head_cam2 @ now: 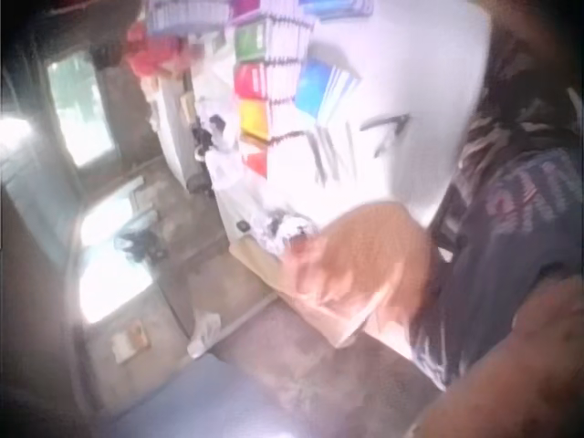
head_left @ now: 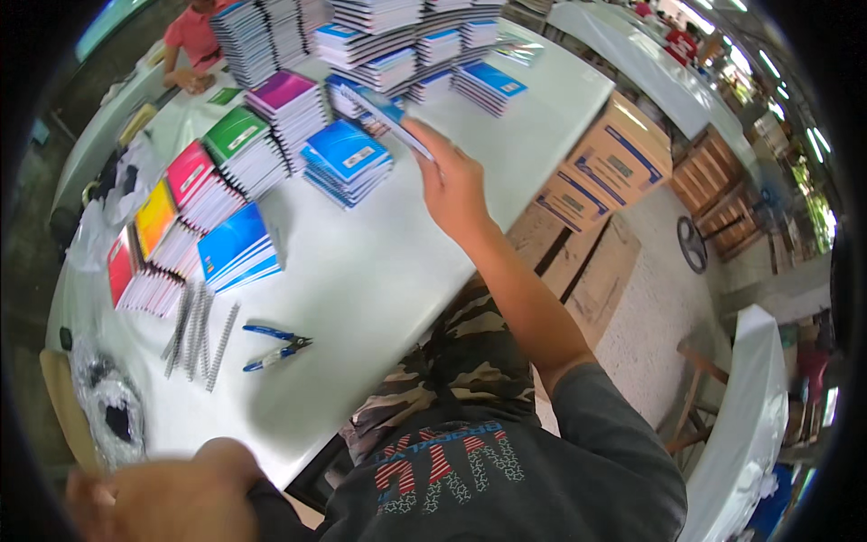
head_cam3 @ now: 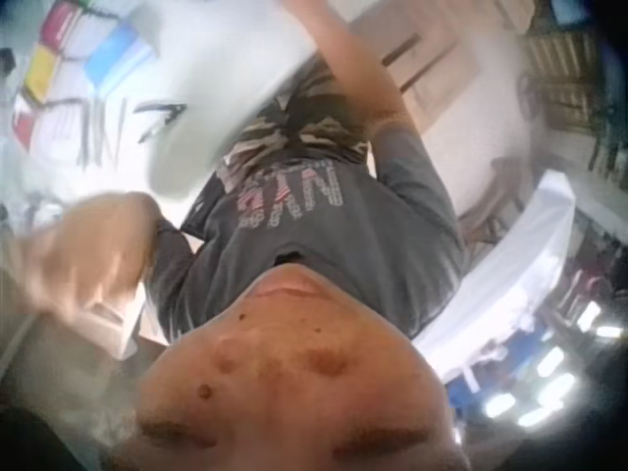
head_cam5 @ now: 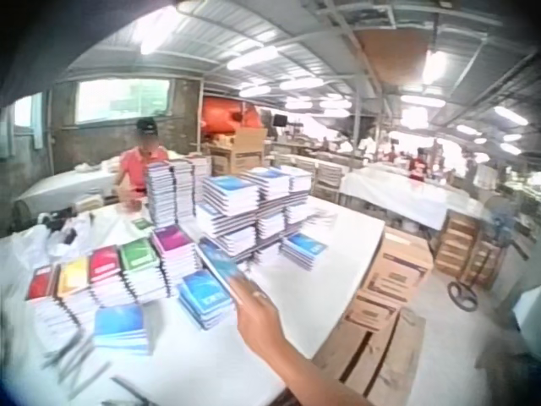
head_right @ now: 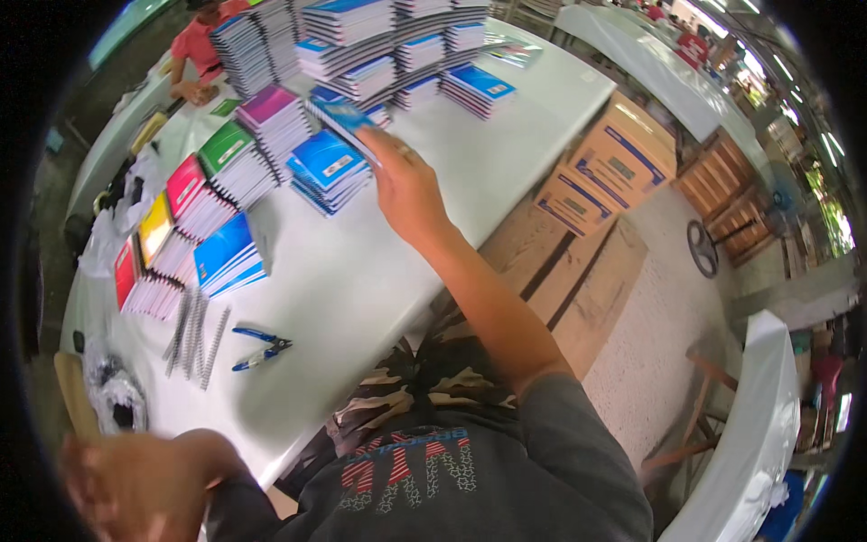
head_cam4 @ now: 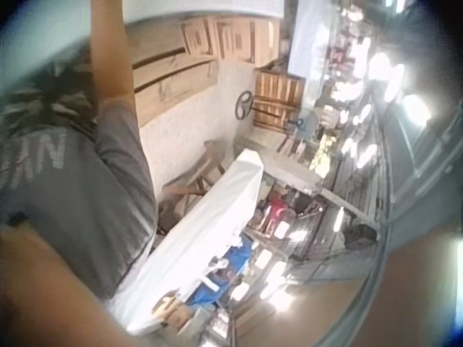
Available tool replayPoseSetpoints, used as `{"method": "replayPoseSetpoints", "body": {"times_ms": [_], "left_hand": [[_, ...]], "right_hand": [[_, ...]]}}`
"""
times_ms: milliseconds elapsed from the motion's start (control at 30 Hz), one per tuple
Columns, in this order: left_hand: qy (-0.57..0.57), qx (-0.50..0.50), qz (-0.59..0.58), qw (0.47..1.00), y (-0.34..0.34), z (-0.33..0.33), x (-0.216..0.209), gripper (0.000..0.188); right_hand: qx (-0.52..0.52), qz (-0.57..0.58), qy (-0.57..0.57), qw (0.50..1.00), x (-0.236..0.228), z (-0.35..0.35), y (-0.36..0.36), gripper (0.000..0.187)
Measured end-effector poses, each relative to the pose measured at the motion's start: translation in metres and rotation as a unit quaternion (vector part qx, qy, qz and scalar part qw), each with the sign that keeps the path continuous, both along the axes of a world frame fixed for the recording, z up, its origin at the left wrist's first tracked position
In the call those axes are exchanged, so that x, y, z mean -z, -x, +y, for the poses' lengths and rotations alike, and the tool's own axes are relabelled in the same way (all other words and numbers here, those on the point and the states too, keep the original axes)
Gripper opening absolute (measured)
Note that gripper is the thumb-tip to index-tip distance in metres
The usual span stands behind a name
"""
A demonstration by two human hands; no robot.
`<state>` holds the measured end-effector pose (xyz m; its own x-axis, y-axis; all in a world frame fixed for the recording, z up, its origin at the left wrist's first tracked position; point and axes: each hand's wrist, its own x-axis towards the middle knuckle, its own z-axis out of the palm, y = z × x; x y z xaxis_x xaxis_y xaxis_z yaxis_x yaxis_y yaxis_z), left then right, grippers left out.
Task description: The person organizes notebooks by color, checks the wire binding using pliers, and stacks them into piles on a table.
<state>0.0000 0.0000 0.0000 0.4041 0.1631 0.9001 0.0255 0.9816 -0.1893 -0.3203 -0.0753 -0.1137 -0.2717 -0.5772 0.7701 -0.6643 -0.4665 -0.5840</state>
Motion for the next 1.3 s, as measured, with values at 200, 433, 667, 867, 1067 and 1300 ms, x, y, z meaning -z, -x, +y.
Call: {"method": "replayPoseSetpoints", "body": {"times_ms": [200,433,667,867,1067,1300], "left_hand": [[-0.289,-0.103,-0.342,0.888,0.053,-0.027,0.078,0.035],[-0.394,-0.306,-0.471,0.728,0.033,-0.127,0.124,0.038],[-0.384,-0.360,-0.599,0.604,0.011,-0.141,0.164,0.023],[-0.242,-0.256,-0.650,0.674,0.050,-0.036,0.149,0.034],[-0.587,-0.072,-0.380,0.711,0.049,-0.031,0.172,0.053],[-0.505,-0.406,-0.474,0.597,-0.030,-0.088,0.179,0.025]], "right_hand": [[0.057,0.275,-0.137,0.950,0.060,-0.085,-0.026,0.041],[0.044,0.269,-0.161,0.949,0.054,-0.046,-0.040,0.066],[-0.336,-0.377,-0.317,0.803,0.067,0.028,-0.072,0.053],[-0.437,-0.581,-0.353,0.589,0.086,0.041,-0.070,0.041],[-0.445,-0.275,-0.297,0.799,0.082,0.052,-0.045,0.032],[-0.444,-0.200,-0.316,0.814,0.089,0.059,-0.055,0.031]]}}
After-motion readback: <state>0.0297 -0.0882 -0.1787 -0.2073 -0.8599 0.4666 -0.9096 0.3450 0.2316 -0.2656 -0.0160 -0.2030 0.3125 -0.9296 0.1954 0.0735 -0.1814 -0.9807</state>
